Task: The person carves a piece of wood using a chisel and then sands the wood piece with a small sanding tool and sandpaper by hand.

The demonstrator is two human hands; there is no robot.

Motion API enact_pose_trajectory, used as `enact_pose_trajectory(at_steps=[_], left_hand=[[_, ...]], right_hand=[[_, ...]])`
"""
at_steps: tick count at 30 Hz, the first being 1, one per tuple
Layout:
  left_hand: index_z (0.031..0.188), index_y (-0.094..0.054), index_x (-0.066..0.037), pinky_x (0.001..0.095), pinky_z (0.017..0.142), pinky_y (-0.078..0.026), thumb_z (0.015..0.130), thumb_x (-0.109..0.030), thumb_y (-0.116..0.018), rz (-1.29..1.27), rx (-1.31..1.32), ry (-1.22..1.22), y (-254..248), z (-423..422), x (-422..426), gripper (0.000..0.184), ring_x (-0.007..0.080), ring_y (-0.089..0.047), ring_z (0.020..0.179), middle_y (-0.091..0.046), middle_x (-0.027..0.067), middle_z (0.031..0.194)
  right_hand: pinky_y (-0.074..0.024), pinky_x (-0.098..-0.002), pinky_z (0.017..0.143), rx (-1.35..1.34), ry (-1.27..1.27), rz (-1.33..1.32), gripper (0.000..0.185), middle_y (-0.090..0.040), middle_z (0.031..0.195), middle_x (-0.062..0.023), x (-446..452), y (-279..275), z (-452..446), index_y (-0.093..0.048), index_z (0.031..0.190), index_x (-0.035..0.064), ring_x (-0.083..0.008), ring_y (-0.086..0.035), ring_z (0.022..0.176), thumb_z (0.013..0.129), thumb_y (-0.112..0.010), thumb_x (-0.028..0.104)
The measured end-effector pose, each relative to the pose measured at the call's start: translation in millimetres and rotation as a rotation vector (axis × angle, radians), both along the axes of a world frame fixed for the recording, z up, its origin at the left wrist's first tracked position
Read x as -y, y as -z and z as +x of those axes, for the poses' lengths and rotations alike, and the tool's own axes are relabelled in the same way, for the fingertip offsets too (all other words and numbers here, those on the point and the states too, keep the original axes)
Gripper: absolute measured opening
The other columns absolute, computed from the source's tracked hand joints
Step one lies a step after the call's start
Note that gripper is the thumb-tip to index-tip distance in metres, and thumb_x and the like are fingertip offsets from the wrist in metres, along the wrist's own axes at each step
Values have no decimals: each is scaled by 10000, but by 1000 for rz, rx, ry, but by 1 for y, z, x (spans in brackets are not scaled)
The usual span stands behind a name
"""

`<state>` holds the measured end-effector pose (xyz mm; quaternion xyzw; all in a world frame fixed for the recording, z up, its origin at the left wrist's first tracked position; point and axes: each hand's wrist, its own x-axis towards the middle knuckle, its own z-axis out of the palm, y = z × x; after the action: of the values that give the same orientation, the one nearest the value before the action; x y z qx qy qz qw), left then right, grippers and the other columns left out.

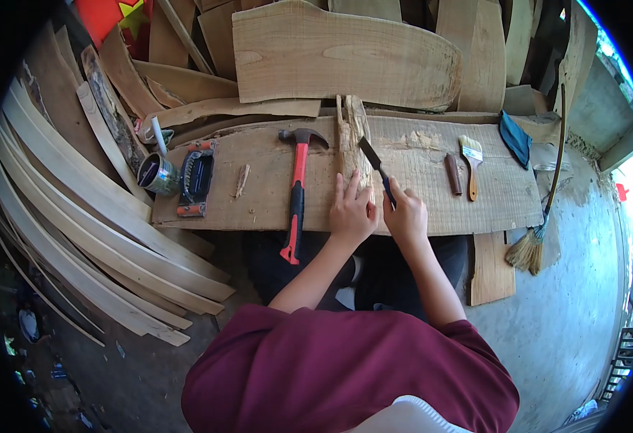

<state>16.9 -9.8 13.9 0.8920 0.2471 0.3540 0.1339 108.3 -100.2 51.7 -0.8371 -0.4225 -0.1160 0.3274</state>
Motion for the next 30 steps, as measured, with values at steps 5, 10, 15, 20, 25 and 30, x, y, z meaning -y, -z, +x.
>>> enact_pose_trajectory(at_steps=[5,10,15,20,25,30], left_hand=[[1043,-660,-65,466,967,-462,746,-151,-607,-34,-41,13,1,-2,-1,314,511,-378,1269,-462,195,1363],[1045,-659,-68,466,961,-466,744,-146,-609,-35,-30,19,1,-4,2,315,511,-382,1267,-464,197,1360],[1075,-665,-127,464,947,-478,735,-128,-607,-16,-5,-6,2,-2,-1,345,495,-412,1252,-482,171,1357],[1046,-656,-66,470,967,-459,743,-154,-605,-12,-24,13,0,-3,0,319,509,-384,1265,-465,200,1358],[1048,-655,-59,476,974,-452,744,-152,-602,-21,5,19,2,-1,-2,323,513,-376,1269,-461,204,1360],[1050,-665,-92,482,975,-452,740,-139,-596,-34,-14,8,0,-3,3,320,514,-400,1252,-481,187,1352]], right_hand=[[-517,-427,495,34,10,-74,351,-605,704,-164,-18,2,2,-613,1172,91,-338,-633,564,848,-611,226],[-515,-422,491,22,6,-57,350,-595,687,-158,-3,5,-2,-613,1169,85,-335,-628,555,849,-614,228],[-510,-425,486,18,-17,-36,339,-593,679,-156,-2,-1,-6,-617,1155,87,-336,-625,551,852,-613,237],[-487,-444,504,4,15,-30,310,-580,666,-153,-14,4,6,-657,1122,105,-343,-608,564,825,-660,193],[-489,-442,512,-18,-3,-19,317,-578,662,-158,1,-3,-3,-657,1125,99,-349,-606,569,823,-664,194],[-522,-445,532,26,-40,-14,340,-615,718,-183,-49,19,32,-611,1164,88,-366,-637,605,857,-608,233]])
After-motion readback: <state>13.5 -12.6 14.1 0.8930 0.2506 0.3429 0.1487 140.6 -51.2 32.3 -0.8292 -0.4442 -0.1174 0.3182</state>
